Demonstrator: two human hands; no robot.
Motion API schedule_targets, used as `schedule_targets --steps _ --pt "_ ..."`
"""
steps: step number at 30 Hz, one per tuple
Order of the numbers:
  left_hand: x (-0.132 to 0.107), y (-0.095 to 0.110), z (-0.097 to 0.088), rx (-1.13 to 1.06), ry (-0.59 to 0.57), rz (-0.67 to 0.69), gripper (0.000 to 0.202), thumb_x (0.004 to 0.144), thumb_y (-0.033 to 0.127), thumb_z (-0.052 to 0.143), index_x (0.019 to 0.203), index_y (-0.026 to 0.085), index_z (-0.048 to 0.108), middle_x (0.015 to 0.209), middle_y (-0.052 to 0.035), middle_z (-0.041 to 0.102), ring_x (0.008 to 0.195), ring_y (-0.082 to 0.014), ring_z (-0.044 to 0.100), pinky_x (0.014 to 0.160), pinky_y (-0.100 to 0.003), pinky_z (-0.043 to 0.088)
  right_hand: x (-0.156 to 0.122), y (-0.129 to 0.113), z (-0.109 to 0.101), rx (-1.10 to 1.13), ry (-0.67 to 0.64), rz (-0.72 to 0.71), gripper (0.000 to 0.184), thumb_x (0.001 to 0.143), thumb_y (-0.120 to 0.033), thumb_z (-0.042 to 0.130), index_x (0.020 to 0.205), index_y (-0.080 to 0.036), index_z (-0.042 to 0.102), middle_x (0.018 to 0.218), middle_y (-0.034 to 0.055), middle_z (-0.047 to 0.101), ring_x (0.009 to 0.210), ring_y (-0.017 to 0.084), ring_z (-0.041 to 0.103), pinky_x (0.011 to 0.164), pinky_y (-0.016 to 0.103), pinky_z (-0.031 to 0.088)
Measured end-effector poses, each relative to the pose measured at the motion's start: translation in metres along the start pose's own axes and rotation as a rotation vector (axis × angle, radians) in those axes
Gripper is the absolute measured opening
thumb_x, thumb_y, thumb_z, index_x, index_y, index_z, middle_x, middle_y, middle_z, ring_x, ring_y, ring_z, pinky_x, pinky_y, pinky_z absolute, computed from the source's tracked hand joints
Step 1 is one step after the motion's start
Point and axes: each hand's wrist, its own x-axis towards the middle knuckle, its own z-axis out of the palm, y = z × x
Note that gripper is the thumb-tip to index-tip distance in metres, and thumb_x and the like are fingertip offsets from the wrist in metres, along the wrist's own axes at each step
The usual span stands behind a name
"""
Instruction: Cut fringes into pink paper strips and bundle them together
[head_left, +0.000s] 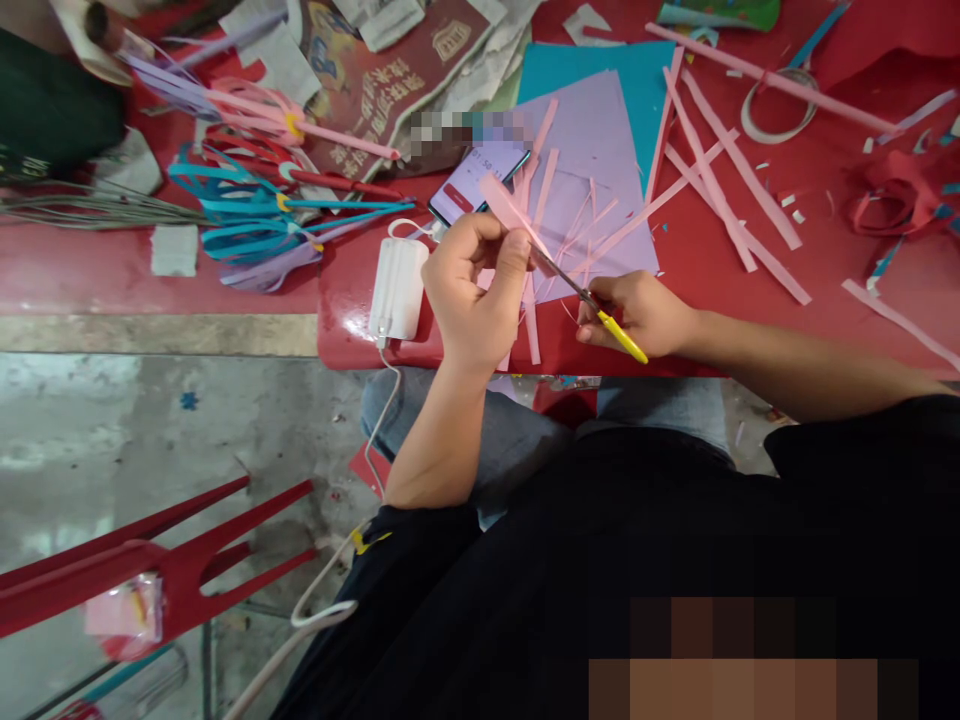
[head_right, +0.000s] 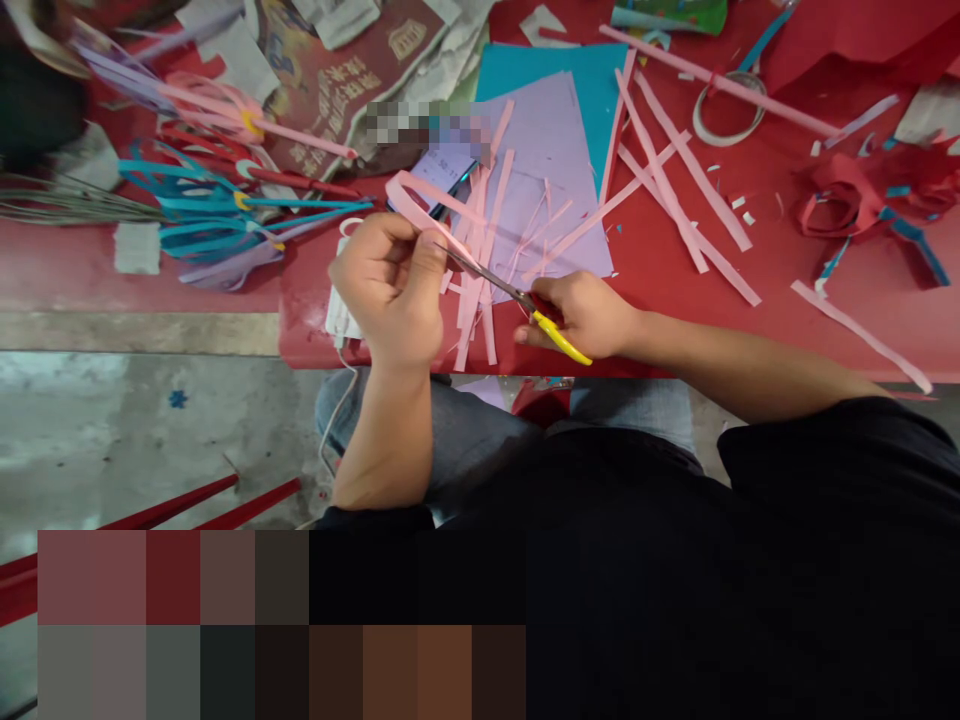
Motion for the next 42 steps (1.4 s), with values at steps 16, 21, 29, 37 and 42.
schedule_targets --steps 16,21,29,37,42 --pt "-0.0019 -0.0012 -0.0004 -0.070 -0.014 0.021 0.035 0.104 0.055 0.067 0.086 0.024 0.061 0.074 0.0028 0.063 0.065 -0.0124 0.067 0.061 -0.028 0.054 0.0013 -0.0028 0.0006 -0.005 -0.002 0.011 0.059 0.089 -0.075 0.071 0.083 -0.017 0.063 0.071 0.0045 0.066 0.059 0.014 0.054 0.058 0.031 0.036" --pt "-0.0020 -0.0025 0.0011 -0.081 -0.010 0.040 0.036 0.105 0.055 0.065 0.087 0.024 0.061 0.074 0.0030 0.062 0.065 -0.0118 0.066 0.060 -0.027 0.054 0.0002 -0.0028 0.0000 0.003 0.002 0.005 0.057 0.088 -0.074 0.073 0.084 -0.017 0.063 0.070 0.0032 0.066 0.058 0.013 0.053 0.057 0.030 0.035" --pt "-0.0026 0.0027 0.0033 -0.126 -0.027 0.056 0.031 0.107 0.049 0.063 0.089 0.024 0.064 0.078 0.0017 0.067 0.067 -0.0129 0.068 0.063 -0.028 0.056 0.0009 -0.0039 -0.0006 -0.051 -0.005 -0.002 0.058 0.091 -0.076 0.068 0.083 -0.018 0.061 0.069 0.0030 0.064 0.057 0.014 0.052 0.058 0.031 0.034" --pt "-0.0056 -0.0052 0.0017 -0.145 -0.050 0.054 0.026 0.108 0.048 0.062 0.096 0.025 0.067 0.082 0.0016 0.067 0.071 -0.0133 0.069 0.068 -0.030 0.056 0.0008 -0.0048 -0.0011 -0.096 -0.014 -0.013 0.049 0.094 -0.066 0.070 0.084 -0.019 0.062 0.070 0.0019 0.063 0.058 0.014 0.052 0.059 0.032 0.035" --pt "-0.0051 -0.0043 0.0012 -0.153 -0.060 0.044 0.031 0.107 0.053 0.062 0.094 0.026 0.067 0.081 0.0012 0.067 0.072 -0.0140 0.071 0.067 -0.030 0.058 0.0010 -0.0056 -0.0015 -0.109 -0.028 0.001 0.046 0.094 -0.064 0.070 0.085 -0.019 0.063 0.071 0.0024 0.064 0.059 0.014 0.053 0.059 0.032 0.035"
